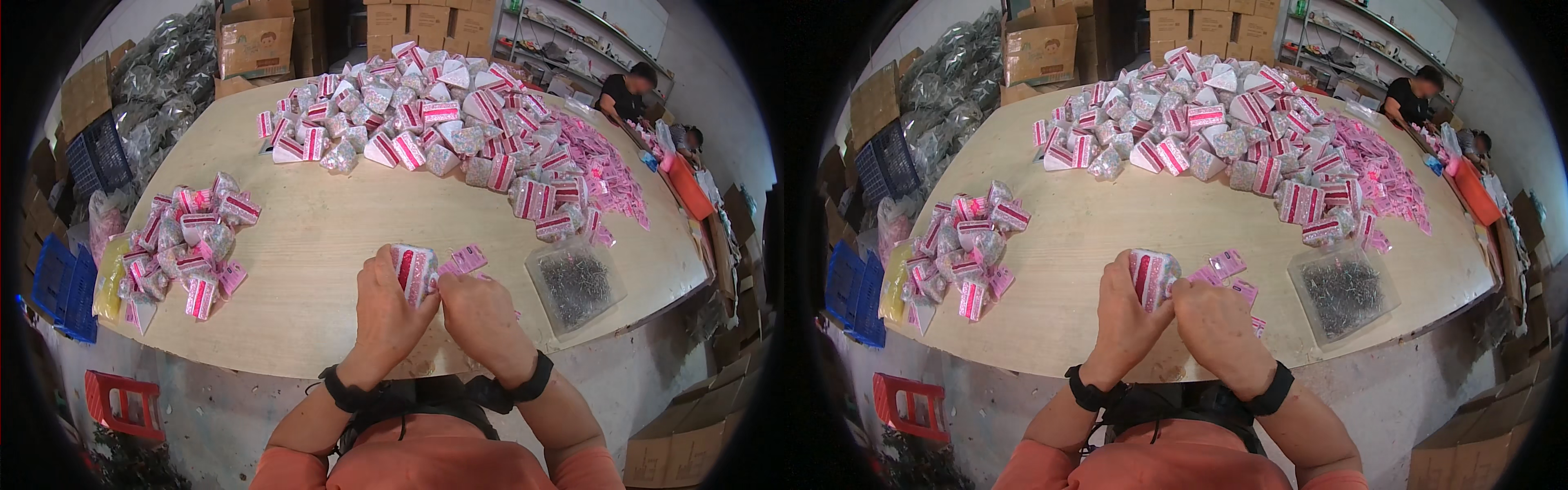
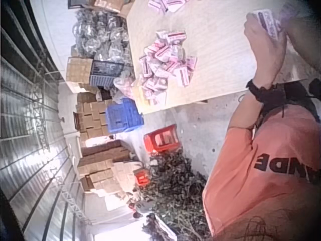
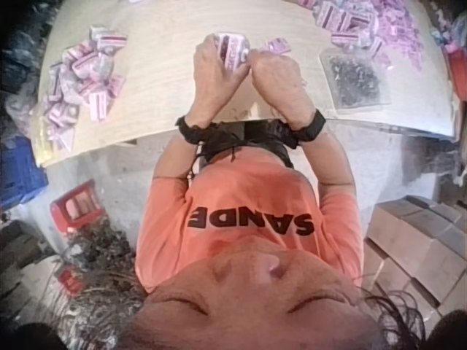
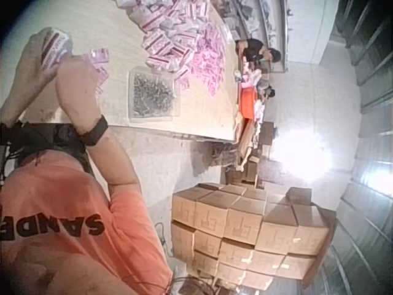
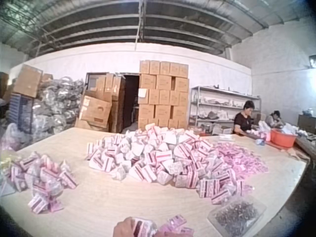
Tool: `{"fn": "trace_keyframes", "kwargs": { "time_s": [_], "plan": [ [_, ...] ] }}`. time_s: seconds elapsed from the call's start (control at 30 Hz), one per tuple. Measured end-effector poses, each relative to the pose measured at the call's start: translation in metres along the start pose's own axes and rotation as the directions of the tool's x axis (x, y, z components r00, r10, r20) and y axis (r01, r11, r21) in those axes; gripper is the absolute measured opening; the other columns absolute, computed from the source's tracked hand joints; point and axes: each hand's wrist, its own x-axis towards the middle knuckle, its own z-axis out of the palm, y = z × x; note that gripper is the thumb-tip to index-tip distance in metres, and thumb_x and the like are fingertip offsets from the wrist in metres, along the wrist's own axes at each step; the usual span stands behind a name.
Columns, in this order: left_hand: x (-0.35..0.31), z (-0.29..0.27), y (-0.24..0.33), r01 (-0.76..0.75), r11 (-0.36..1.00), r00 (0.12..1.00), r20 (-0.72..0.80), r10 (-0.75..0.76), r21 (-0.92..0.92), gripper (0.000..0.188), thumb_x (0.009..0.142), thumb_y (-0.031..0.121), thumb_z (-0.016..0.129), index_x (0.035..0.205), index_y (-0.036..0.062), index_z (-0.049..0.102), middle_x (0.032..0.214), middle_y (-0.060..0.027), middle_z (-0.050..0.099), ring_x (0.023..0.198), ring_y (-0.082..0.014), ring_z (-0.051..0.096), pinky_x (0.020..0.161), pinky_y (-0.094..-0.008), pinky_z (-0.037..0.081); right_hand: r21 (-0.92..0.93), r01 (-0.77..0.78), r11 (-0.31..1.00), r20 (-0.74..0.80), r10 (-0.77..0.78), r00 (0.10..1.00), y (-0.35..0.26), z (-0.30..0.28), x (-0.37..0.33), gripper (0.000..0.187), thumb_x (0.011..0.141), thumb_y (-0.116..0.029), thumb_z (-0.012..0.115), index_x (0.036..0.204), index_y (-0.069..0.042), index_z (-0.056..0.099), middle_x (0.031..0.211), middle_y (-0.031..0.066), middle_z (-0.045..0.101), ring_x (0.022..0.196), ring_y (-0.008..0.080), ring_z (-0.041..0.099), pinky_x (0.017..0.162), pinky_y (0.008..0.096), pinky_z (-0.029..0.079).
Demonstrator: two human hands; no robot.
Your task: The person repeatedly picks up small, colorful items from a pile on a table, places them into clear plastic bags, and seals the bags using a handheld heat sealer. The sealed packages are then placed into a growing stack on the table.
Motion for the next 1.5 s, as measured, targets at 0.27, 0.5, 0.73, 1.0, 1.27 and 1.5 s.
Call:
{"fn": "trace_keyframes", "kwargs": {
  "time_s": [0.27, 0.5, 0.73, 1.0, 1.27, 1.5],
  "plan": [
    [-0.001, 0.002, -0.005, -0.029, 0.998, 0.999, -0.016, 0.029, 0.056, 0.073, 0.063, 0.013, 0.073, 0.121, -0.0074, 0.033, 0.101, -0.022, 0.046, 0.092, -0.0364, 0.045, 0.079, -0.0419, 0.04, 0.056, -0.109, 0.993, 0.046, 0.106, 0.993, 0.0, 0.011, 0.005, 0.008, 0.076, -0.008, 0.053, 0.076, -0.001, 0.056, 0.065, 0.018, 0.06, 0.061, 0.0337, 0.062, 0.053, 0.0425, 0.047],
    [-0.003, 0.004, -0.012, -0.046, 0.997, 0.998, -0.047, 0.049, 0.069, 0.073, 0.062, 0.012, 0.073, 0.12, -0.0059, 0.034, 0.1, -0.0207, 0.046, 0.092, -0.0358, 0.045, 0.079, -0.0419, 0.039, 0.133, -0.205, 0.97, 0.088, 0.195, 0.977, 0.001, 0.02, 0.01, 0.011, 0.078, -0.012, 0.053, 0.077, -0.001, 0.057, 0.067, 0.0213, 0.059, 0.063, 0.0372, 0.06, 0.056, 0.0456, 0.046],
    [-0.005, 0.004, -0.02, -0.04, 0.999, 0.999, -0.03, 0.04, -0.005, 0.073, 0.063, 0.014, 0.074, 0.122, -0.0046, 0.034, 0.1, -0.02, 0.046, 0.091, -0.0347, 0.046, 0.078, -0.0414, 0.04, 0.654, -0.444, 0.612, 0.258, 0.372, 0.892, 0.006, 0.012, 0.013, 0.01, 0.08, -0.009, 0.055, 0.086, -0.002, 0.051, 0.06, 0.0131, 0.057, 0.053, 0.0204, 0.058, 0.048, 0.0327, 0.043],
    [-0.002, -0.008, -0.016, 0.171, 0.979, 0.984, 0.078, -0.163, -0.112, 0.075, 0.063, 0.019, 0.075, 0.123, -0.0027, 0.035, 0.11, -0.0203, 0.046, 0.102, -0.0319, 0.049, 0.087, -0.0381, 0.041, 0.861, -0.505, 0.059, 0.495, 0.131, 0.859, 0.028, 0.014, 0.014, 0.01, 0.08, -0.006, 0.059, 0.084, -0.004, 0.05, 0.062, 0.0016, 0.054, 0.054, 0.0076, 0.052, 0.048, 0.0205, 0.04],
    [-0.002, -0.007, -0.031, 0.242, 0.951, 0.97, 0.076, -0.232, -0.194, 0.076, 0.066, 0.023, 0.075, 0.124, -0.006, 0.035, 0.112, -0.0221, 0.048, 0.103, -0.0317, 0.05, 0.09, -0.0369, 0.041, 0.83, -0.535, 0.156, 0.493, 0.243, 0.836, 0.016, 0.029, 0.015, 0.01, 0.081, -0.009, 0.059, 0.086, -0.003, 0.053, 0.065, 0.0031, 0.055, 0.054, 0.0079, 0.054, 0.046, 0.0206, 0.042],
    [0.025, -0.079, -0.076, 0.401, 0.788, 0.882, -0.034, -0.469, -0.467, 0.069, 0.071, 0.028, 0.074, 0.123, -0.004, 0.041, 0.1, -0.0111, 0.056, 0.083, -0.014, 0.058, 0.057, -0.0247, 0.049, 0.778, -0.609, 0.15, 0.588, 0.164, 0.792, 0.03, 0.006, -0.005, 0.016, 0.083, -0.009, 0.058, 0.096, -0.002, 0.053, 0.064, 0.0045, 0.057, 0.047, 0.009, 0.054, 0.041, 0.0202, 0.042]
  ]
}}
